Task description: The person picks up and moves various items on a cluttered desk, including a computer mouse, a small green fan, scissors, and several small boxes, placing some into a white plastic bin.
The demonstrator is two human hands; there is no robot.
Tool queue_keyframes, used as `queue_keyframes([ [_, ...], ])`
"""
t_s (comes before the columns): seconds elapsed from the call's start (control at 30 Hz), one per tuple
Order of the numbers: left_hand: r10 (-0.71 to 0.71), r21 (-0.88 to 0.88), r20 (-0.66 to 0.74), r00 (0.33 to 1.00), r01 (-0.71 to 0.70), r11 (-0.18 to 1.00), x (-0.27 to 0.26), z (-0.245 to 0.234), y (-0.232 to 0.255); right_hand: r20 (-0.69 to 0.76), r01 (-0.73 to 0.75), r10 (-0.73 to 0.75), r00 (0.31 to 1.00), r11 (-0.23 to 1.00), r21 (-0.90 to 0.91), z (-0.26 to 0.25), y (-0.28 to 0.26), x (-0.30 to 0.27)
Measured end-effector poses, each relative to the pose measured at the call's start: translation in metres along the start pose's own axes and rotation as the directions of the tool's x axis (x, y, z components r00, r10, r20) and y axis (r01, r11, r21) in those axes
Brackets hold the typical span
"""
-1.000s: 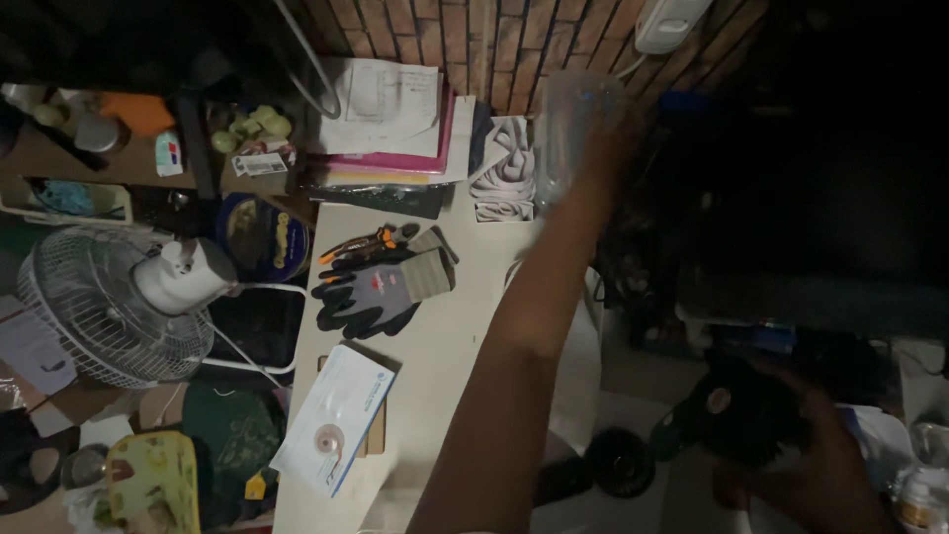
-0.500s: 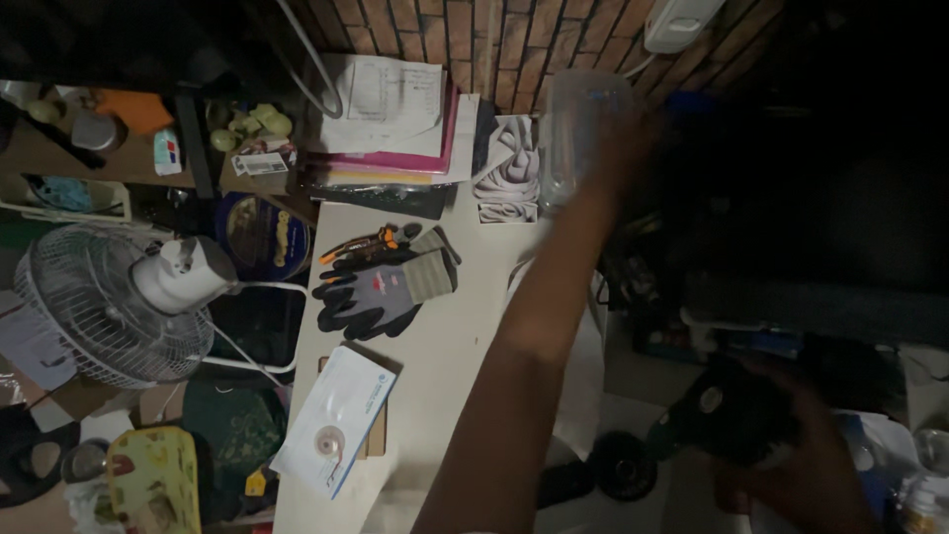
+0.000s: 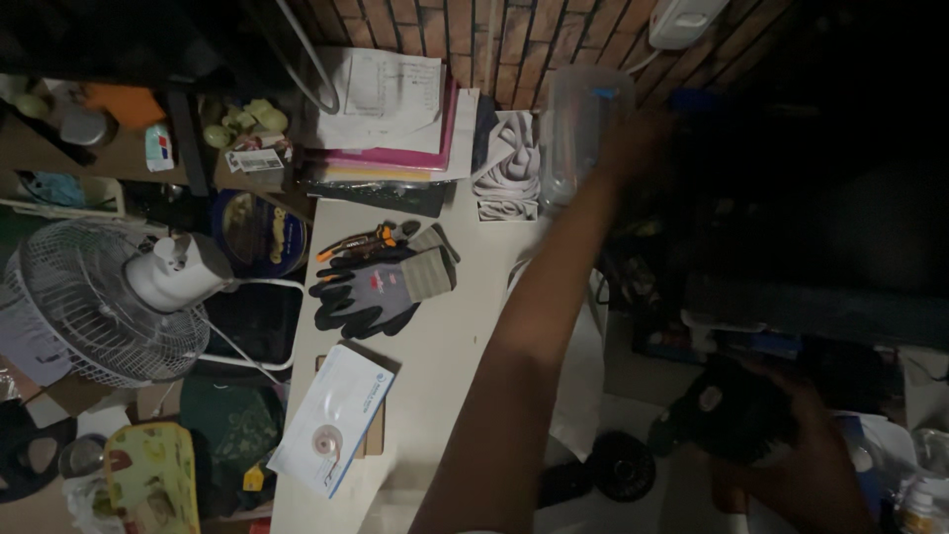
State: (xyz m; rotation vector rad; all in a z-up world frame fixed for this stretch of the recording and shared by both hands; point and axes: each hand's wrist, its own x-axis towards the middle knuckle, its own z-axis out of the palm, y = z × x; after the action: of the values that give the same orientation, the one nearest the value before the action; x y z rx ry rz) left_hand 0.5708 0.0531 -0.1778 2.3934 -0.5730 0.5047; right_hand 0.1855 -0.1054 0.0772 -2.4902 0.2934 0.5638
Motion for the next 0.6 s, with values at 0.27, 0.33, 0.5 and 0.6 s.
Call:
queue_keyframes([
  [0.27,-0.161,-0.634,-0.115,0.980,0.052,0.771,-0.034,-0.050,0.031,0.023,0.000,0.001,1.000,1.000,-0.018,-0.003,0.008,0.001],
  [0.33,-0.175,-0.707,-0.129,0.976,0.033,0.706,-0.035,-0.056,0.037,0.029,-0.023,0.023,0.999,1.000,0.010,-0.004,0.012,0.003],
  [0.5,-0.294,-0.700,-0.169,0.941,0.096,0.708,-0.044,-0.095,0.053,0.051,-0.052,0.055,0.997,0.997,-0.054,-0.002,0.013,0.001],
  [0.6,-0.292,-0.797,-0.213,0.932,0.007,0.604,-0.037,-0.127,0.066,-0.006,0.051,-0.051,0.999,0.999,0.002,-0.004,0.010,-0.005],
])
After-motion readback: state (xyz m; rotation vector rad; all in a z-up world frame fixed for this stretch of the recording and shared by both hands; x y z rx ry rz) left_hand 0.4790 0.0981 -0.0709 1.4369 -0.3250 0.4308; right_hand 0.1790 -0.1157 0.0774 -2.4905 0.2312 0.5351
